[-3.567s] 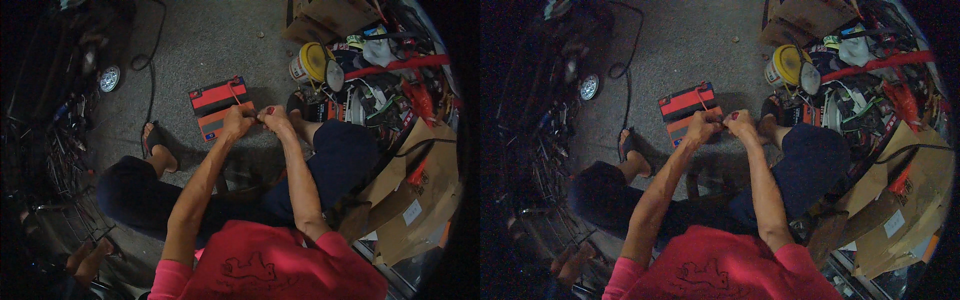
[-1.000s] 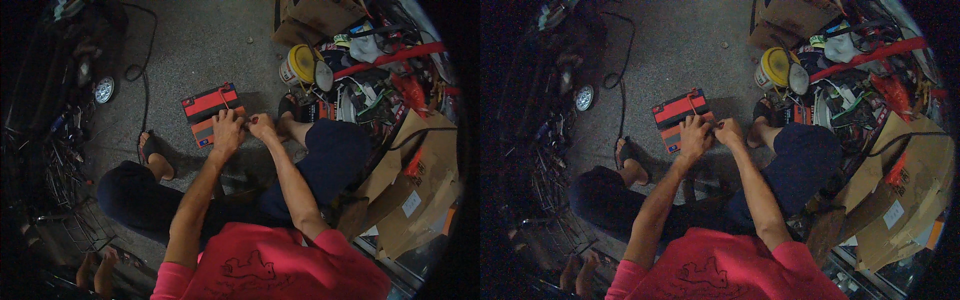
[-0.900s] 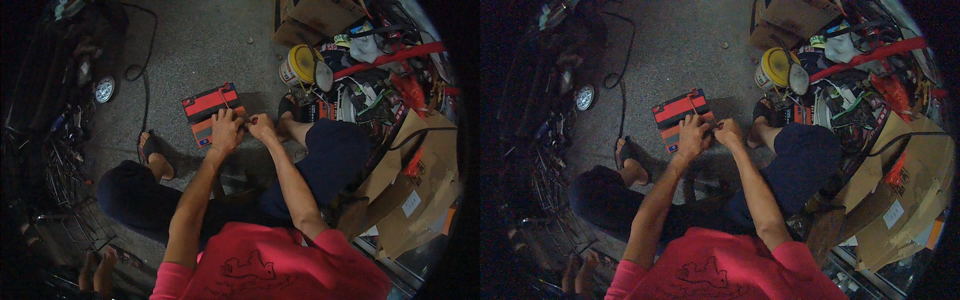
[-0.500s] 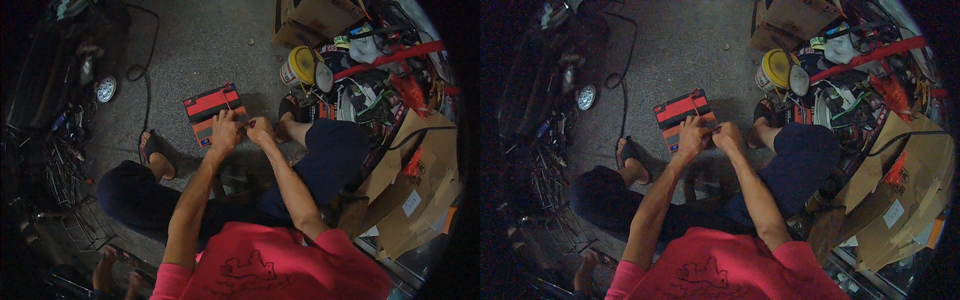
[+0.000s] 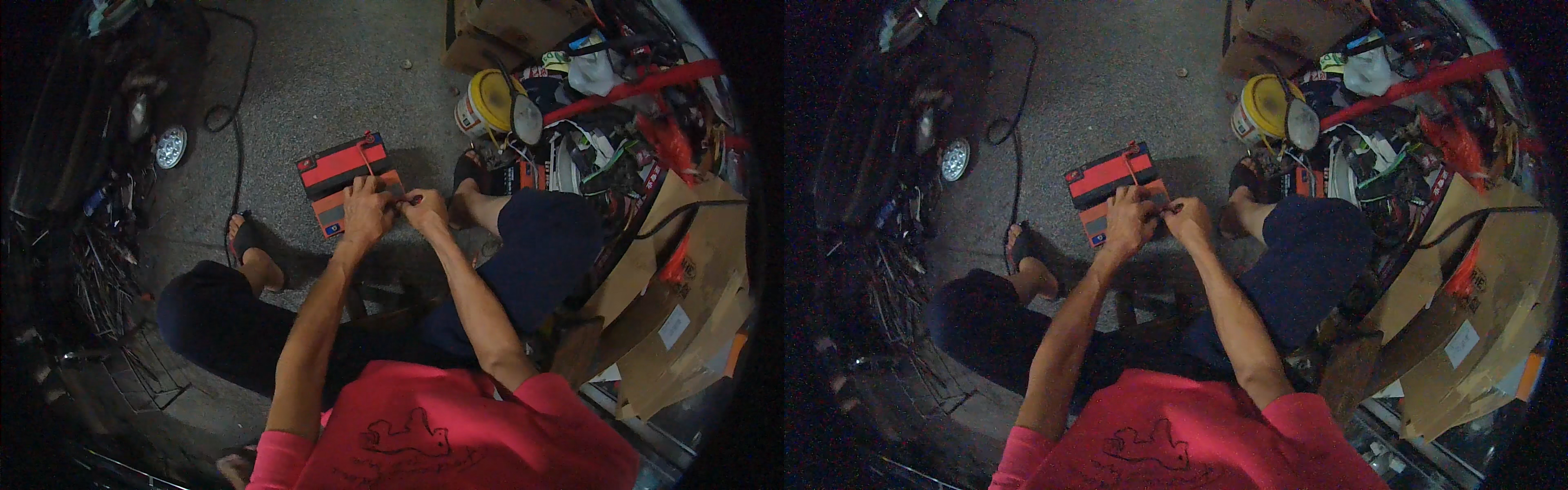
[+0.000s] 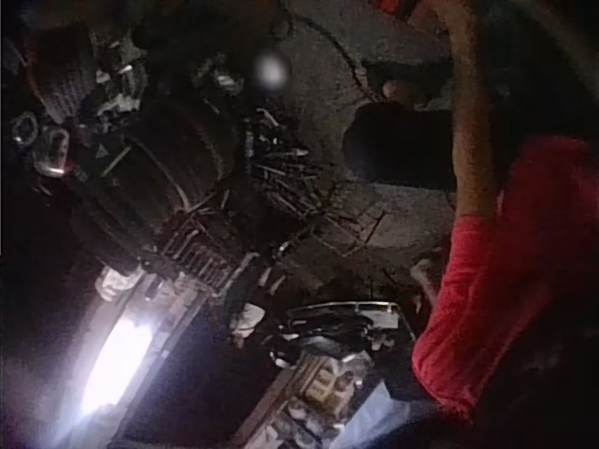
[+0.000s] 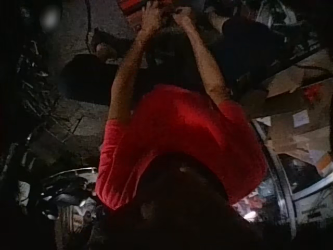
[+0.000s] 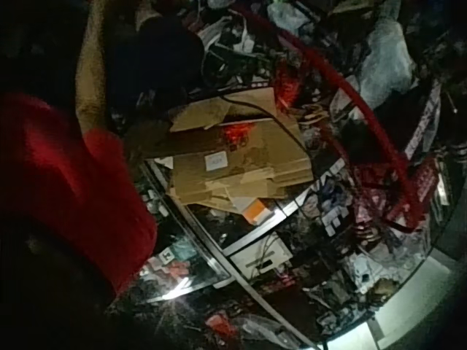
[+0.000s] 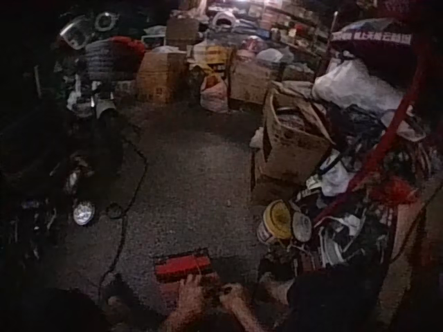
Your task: The person sits on the floor and uses a red-handled screwdriver to tighten screws on a small red and black rectangular device. They repeatedly adjust the device and manipulate the screwdriver to secure the components.
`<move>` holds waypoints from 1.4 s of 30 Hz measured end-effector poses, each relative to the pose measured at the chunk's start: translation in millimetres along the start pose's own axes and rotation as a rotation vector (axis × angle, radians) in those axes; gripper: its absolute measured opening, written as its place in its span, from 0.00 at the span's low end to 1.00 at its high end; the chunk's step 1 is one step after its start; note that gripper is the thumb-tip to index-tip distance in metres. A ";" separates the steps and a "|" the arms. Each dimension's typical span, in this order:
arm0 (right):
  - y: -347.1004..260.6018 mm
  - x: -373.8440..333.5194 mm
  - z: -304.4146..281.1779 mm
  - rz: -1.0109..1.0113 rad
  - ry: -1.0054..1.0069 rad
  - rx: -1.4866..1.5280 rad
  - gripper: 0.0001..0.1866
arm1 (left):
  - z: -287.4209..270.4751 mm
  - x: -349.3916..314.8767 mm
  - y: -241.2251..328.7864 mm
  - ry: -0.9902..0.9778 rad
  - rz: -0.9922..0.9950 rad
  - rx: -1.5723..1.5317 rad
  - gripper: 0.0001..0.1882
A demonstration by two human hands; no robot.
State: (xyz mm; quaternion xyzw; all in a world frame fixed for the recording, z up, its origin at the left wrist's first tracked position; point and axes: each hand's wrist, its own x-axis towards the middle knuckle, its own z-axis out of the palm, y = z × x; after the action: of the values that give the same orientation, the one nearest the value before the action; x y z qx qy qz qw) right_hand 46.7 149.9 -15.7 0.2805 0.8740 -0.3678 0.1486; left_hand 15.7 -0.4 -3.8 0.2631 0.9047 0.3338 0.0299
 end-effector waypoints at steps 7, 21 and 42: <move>3.6 -12.1 11.0 0.015 -0.001 0.057 0.15 | -5.2 -7.4 0.1 0.048 -0.001 0.001 0.13; -32.5 -22.4 -20.5 0.085 -0.144 0.413 0.10 | -21.4 -3.6 -8.0 -0.261 -0.982 -1.232 0.13; -101.4 -73.9 -130.5 -0.269 0.380 0.940 0.19 | -11.9 1.0 3.1 -0.167 -0.986 -1.387 0.06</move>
State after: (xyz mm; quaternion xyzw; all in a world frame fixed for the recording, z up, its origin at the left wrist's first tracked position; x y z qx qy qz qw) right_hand 37.9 158.5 164.8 0.2642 0.6544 -0.6788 -0.2030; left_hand 13.6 -4.9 7.5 -0.2145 0.5017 0.7404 0.3926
